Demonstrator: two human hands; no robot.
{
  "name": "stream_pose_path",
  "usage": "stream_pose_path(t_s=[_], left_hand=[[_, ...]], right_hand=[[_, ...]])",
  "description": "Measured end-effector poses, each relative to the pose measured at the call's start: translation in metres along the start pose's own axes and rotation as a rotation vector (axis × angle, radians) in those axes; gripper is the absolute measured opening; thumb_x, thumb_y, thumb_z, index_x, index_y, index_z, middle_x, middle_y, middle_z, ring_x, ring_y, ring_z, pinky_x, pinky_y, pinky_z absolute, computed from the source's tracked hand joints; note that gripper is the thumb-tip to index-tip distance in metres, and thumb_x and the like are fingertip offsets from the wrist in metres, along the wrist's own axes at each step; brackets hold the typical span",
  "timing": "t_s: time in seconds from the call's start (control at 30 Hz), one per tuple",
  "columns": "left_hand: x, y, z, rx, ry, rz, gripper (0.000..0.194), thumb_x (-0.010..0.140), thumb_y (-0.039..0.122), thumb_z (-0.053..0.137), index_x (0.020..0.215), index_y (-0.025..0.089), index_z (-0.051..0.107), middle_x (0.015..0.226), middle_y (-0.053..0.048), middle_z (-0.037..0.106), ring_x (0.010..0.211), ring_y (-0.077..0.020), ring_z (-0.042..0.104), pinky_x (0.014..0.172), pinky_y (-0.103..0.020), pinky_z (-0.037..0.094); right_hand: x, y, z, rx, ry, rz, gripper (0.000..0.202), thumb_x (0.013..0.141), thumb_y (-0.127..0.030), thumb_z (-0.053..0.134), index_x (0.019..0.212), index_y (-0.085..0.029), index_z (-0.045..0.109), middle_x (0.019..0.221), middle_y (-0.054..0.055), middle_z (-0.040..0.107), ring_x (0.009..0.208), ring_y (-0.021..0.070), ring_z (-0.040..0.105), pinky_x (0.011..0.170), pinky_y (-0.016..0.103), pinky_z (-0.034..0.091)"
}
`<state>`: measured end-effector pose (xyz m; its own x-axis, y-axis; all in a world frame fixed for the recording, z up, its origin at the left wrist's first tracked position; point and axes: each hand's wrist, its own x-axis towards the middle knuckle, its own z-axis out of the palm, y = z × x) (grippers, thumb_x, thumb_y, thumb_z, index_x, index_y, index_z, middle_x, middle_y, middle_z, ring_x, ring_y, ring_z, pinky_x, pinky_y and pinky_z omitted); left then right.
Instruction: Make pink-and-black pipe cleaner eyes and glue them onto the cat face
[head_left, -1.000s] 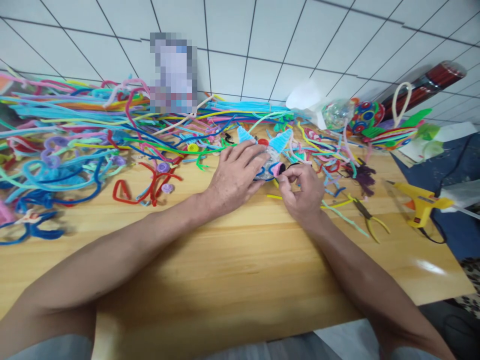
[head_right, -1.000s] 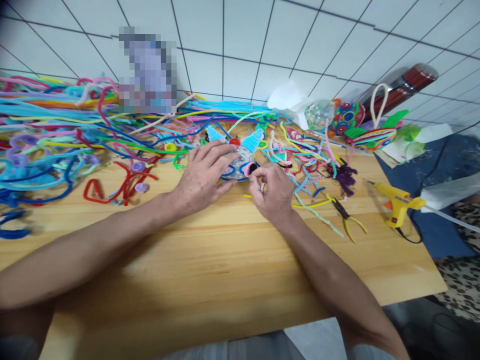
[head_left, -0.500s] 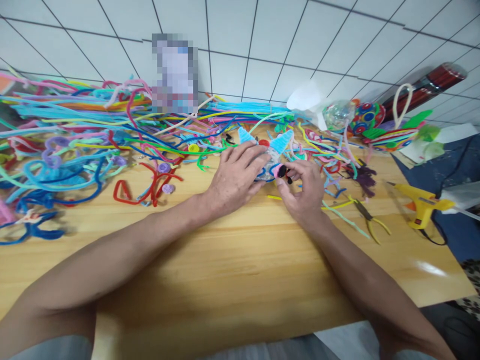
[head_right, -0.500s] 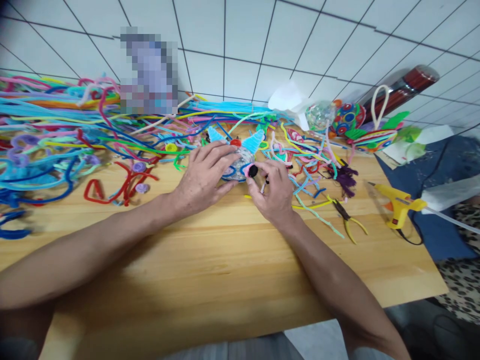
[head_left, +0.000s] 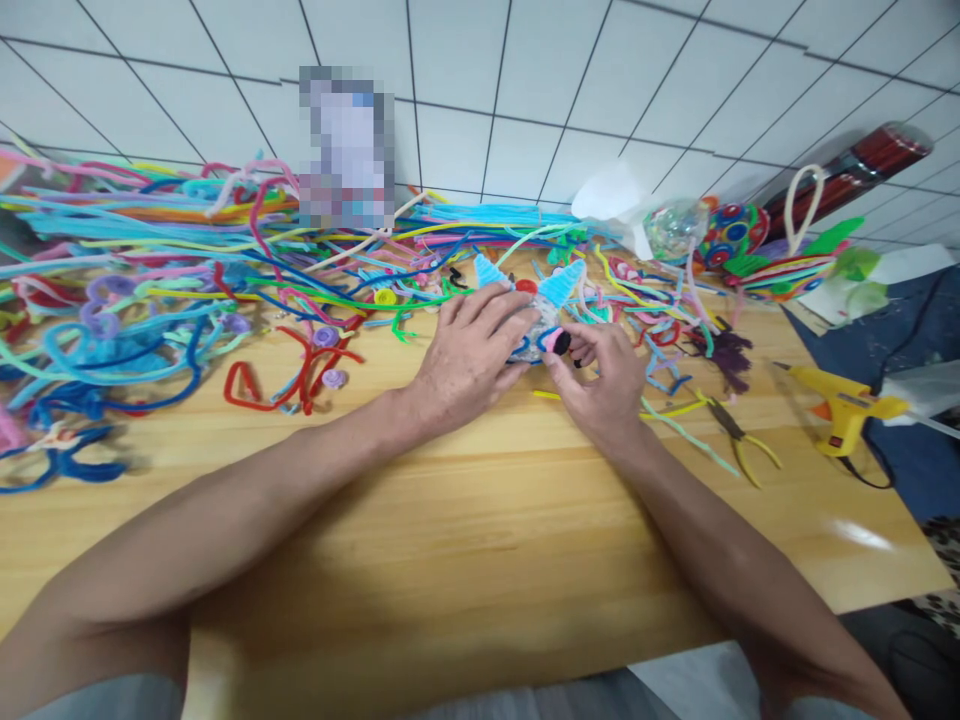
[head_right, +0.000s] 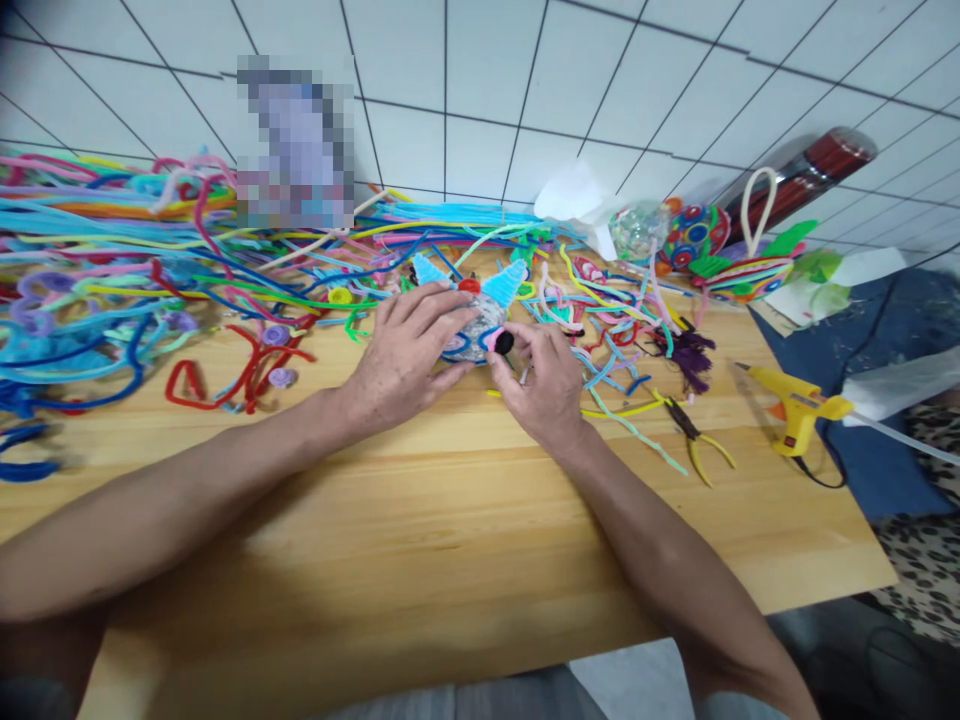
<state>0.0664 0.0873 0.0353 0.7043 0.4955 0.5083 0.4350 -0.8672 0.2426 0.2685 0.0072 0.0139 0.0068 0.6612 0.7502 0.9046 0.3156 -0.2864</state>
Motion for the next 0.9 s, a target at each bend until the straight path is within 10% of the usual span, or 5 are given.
stream_pose_path(t_s=[0.9], left_hand=[[-0.0002, -0.0018, 0.003, -0.007, 0.004, 0.008, 0.049, 0.099, 0.033, 0.064, 0.145, 0.02, 0.057, 0.152, -0.014, 0.061, 0.146, -0.0348, 0.047, 0.116, -0.05, 0.035]], right_hand=[[0.0015, -0.0022, -0.0039, 0.064, -0.074, 0.041, 0.025, 0.096, -0.023, 0.068, 0.12, -0.025, 0.065, 0.099, 0.005, 0.07, 0.08, 0.0204, 0.065, 0.072, 0.038, 0.057]])
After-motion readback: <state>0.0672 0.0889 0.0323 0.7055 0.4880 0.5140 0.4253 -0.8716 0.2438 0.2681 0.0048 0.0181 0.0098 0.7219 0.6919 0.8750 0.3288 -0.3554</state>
